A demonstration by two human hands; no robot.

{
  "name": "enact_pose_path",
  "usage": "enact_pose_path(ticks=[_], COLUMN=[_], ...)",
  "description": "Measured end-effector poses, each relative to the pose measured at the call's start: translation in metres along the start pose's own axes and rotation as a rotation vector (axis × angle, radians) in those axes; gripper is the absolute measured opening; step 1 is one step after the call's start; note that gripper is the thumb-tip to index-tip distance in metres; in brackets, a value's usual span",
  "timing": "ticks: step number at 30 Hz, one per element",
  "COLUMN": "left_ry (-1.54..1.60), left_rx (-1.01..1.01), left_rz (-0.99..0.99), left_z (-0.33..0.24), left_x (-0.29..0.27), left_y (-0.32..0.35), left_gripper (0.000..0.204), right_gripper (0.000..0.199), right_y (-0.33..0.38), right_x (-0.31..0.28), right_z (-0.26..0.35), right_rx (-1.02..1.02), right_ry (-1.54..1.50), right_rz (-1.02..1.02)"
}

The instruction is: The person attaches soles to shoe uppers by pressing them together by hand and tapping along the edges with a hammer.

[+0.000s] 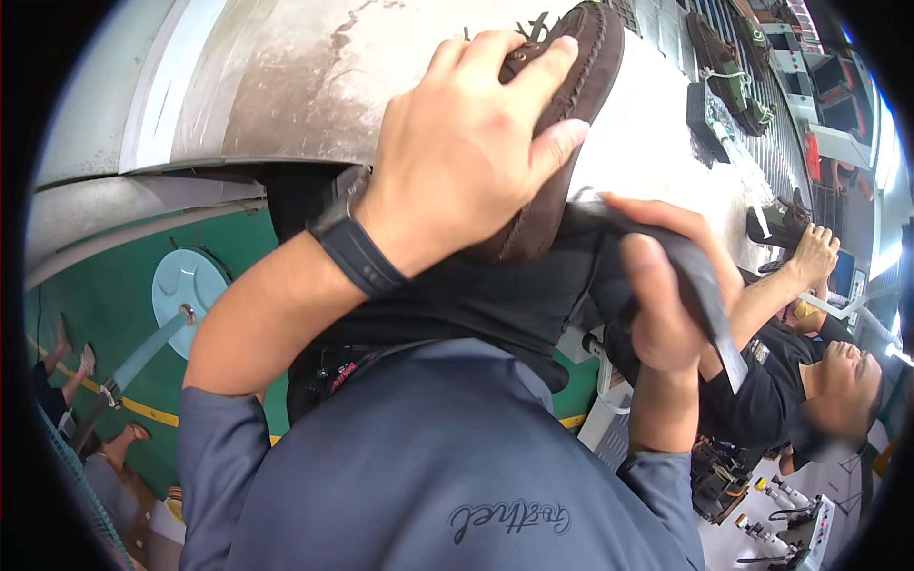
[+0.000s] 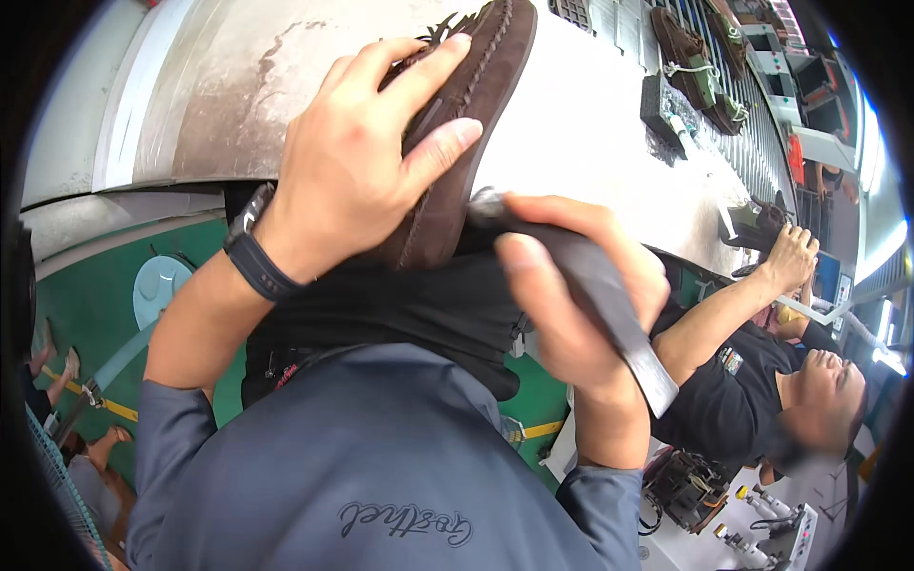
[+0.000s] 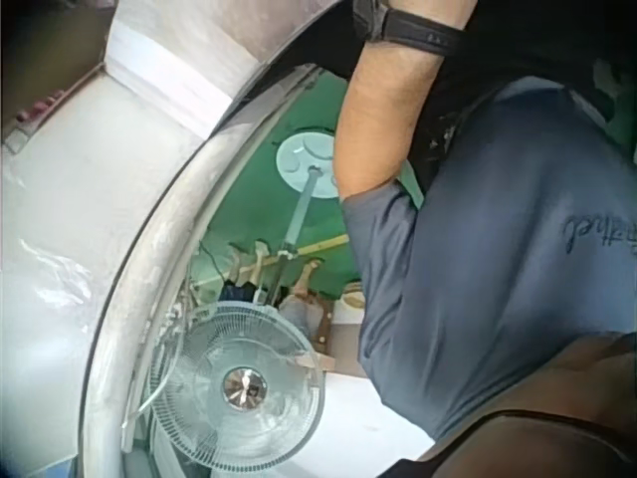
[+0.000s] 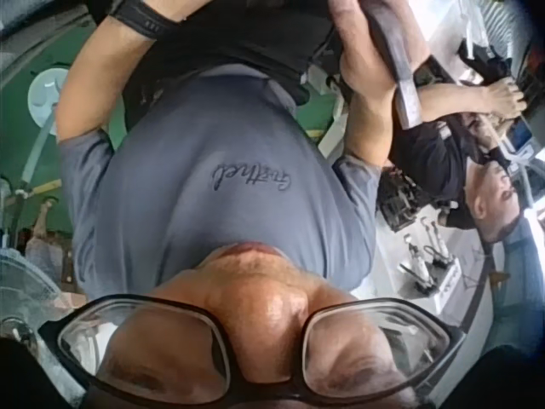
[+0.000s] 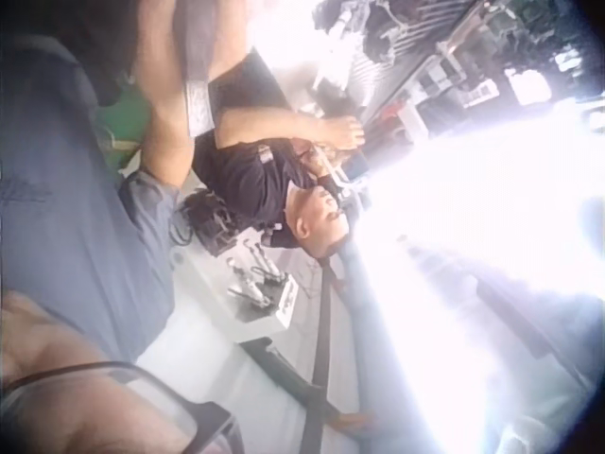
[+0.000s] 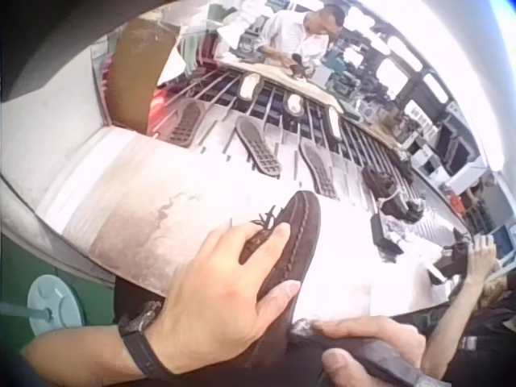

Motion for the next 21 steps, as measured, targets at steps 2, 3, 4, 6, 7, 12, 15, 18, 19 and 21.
enact_pose_path(ticks=[2, 3, 4, 6, 7, 12, 15, 18, 19, 21], left_ry=[-0.030, -0.005, -0.019, -0.059, -0.085, 0.141, -0.029, -0.155, -0.177, -0.194], left_rx=[-0.020, -0.033, -0.021, 0.005, 0.030, -0.265, -0.039, -0.311, -0.184, -0.043], left_rz=[-0.014, -0.002, -0.003, 0.017, 0.073, 0.663, 0.401, 0.831, 0.691, 0.572], left_z=[-0.007, -0.004, -0.003, -0.001, 0.000, -0.001, -0.006, -0.010, -0.015, -0.025], left_x=[0.005, 0.006, 0.005, 0.001, -0.003, -0.067, -0.056, 0.016, 0.030, 0.044], left_y=[-0.004, -0.005, -0.005, -0.004, -0.005, -0.029, -0.071, -0.089, -0.084, -0.076], left_gripper=[0.053, 0.053, 0.053, 0.053, 0.053, 0.048, 0.061, 0.085, 0.090, 0.096], right_gripper=[0.017, 0.017, 0.017, 0.017, 0.017, 0.018, 0.020, 0.020, 0.019, 0.018], right_y=[-0.019, -0.026, -0.029, -0.030, -0.028, -0.003, 0.004, -0.009, -0.011, -0.020], right_x=[0.005, 0.007, 0.009, 0.010, 0.010, -0.007, -0.006, -0.011, -0.015, -0.026], right_z=[-0.006, -0.007, -0.010, -0.018, -0.024, -0.058, -0.080, -0.088, -0.090, -0.099], right_rx=[-0.074, -0.015, 0.041, 0.047, 0.061, 0.093, 0.108, 0.011, 0.001, 0.019], right_ry=[-0.031, -0.102, -0.174, -0.239, -0.293, -0.333, -0.399, -0.318, -0.313, -0.306], right_rz=[0.062, 0.080, 0.098, 0.089, 0.092, -0.067, -0.191, -0.286, -0.316, -0.375])
Point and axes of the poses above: each hand's wrist, its own y-axis away from the middle knuckle, its own x-axis out of the palm, z = x × y, the point moved 5 cm from there along -y, towards the middle knuckle, and after that the axes turned 14 degrees about -x, right-handed, at the moved point
